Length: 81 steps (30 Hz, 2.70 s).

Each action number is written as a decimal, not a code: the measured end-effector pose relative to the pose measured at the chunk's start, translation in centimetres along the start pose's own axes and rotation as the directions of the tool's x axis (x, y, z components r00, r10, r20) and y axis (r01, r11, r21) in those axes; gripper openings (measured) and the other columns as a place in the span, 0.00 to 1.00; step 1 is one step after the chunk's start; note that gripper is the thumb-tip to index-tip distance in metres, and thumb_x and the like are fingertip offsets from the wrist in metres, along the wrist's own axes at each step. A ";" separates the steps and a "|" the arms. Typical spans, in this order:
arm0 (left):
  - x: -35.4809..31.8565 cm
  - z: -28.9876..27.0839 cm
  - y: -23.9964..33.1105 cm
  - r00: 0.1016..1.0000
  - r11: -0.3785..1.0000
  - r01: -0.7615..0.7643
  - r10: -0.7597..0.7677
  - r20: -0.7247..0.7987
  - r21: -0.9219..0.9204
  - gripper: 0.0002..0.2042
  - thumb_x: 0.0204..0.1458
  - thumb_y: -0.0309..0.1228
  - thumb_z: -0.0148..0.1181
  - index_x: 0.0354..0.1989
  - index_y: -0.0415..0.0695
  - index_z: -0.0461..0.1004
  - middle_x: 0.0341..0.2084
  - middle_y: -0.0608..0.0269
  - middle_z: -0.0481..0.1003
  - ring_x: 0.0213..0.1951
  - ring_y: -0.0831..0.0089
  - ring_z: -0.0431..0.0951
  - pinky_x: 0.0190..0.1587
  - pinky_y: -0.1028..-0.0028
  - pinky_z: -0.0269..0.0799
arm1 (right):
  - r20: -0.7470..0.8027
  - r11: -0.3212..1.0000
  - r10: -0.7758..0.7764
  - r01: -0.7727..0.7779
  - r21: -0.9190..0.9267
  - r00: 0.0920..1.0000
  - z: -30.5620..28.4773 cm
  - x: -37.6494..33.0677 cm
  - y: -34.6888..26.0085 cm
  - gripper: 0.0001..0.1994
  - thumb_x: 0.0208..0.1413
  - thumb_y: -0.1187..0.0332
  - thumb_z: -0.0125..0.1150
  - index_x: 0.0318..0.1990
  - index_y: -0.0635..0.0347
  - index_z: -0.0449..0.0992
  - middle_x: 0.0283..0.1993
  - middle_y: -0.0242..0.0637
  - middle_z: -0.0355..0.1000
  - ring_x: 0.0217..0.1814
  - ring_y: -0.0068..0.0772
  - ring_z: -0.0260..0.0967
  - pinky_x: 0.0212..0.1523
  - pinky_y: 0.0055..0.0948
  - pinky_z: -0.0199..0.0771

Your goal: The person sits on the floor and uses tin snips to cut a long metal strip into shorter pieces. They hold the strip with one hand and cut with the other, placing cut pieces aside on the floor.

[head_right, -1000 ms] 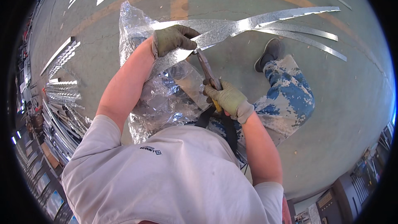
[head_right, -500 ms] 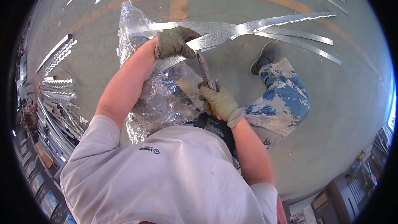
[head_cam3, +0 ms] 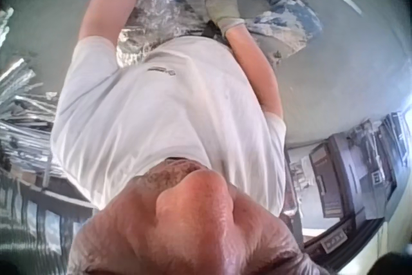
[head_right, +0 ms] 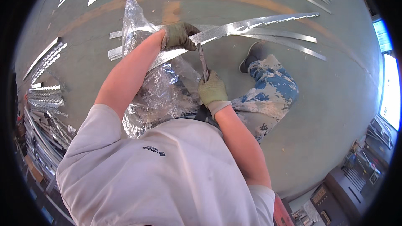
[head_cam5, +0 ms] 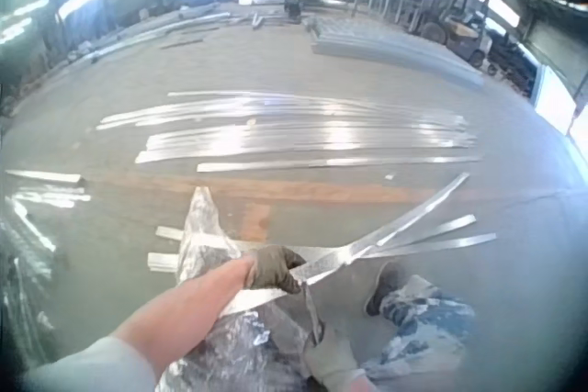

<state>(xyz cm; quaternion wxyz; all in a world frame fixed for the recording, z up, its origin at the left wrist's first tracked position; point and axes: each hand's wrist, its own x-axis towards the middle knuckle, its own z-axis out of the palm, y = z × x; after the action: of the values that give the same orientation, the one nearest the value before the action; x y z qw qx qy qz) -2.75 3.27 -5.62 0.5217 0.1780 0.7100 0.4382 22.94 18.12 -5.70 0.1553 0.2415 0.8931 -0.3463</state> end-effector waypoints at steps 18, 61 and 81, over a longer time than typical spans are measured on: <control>0.7 0.7 -1.4 0.994 0.950 -0.079 0.099 0.052 -0.303 0.29 0.49 0.14 0.79 0.63 0.38 0.86 0.46 0.60 0.89 0.45 0.70 0.87 0.51 0.68 0.84 | -0.023 0.955 0.147 -0.148 -0.259 0.989 -0.8 -1.9 -3.6 0.25 0.66 0.59 0.61 0.63 0.68 0.75 0.63 0.67 0.80 0.67 0.71 0.79 0.69 0.59 0.77; -6.8 0.9 9.9 0.980 0.804 0.171 -0.076 -0.186 0.570 0.37 0.62 0.58 0.72 0.70 0.41 0.81 0.62 0.49 0.84 0.62 0.57 0.83 0.67 0.61 0.76 | 0.050 0.998 0.063 -0.063 -0.007 0.997 -4.9 0.8 -2.0 0.20 0.72 0.55 0.60 0.60 0.59 0.81 0.60 0.60 0.83 0.65 0.68 0.81 0.66 0.57 0.81; -11.2 1.5 6.0 0.992 0.966 0.116 -0.102 0.075 -0.230 0.21 0.67 0.26 0.71 0.66 0.34 0.79 0.52 0.54 0.88 0.49 0.71 0.89 0.50 0.71 0.86 | 0.009 0.989 0.080 -0.078 -0.127 0.997 -8.3 5.2 5.4 0.30 0.64 0.54 0.65 0.69 0.62 0.78 0.61 0.64 0.82 0.66 0.66 0.79 0.69 0.53 0.78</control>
<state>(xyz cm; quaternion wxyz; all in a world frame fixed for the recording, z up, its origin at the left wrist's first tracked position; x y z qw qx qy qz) 1.78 -0.69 5.61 0.5843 0.0898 0.6456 0.4835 20.60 29.02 -4.97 0.1903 0.2639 0.9018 -0.2845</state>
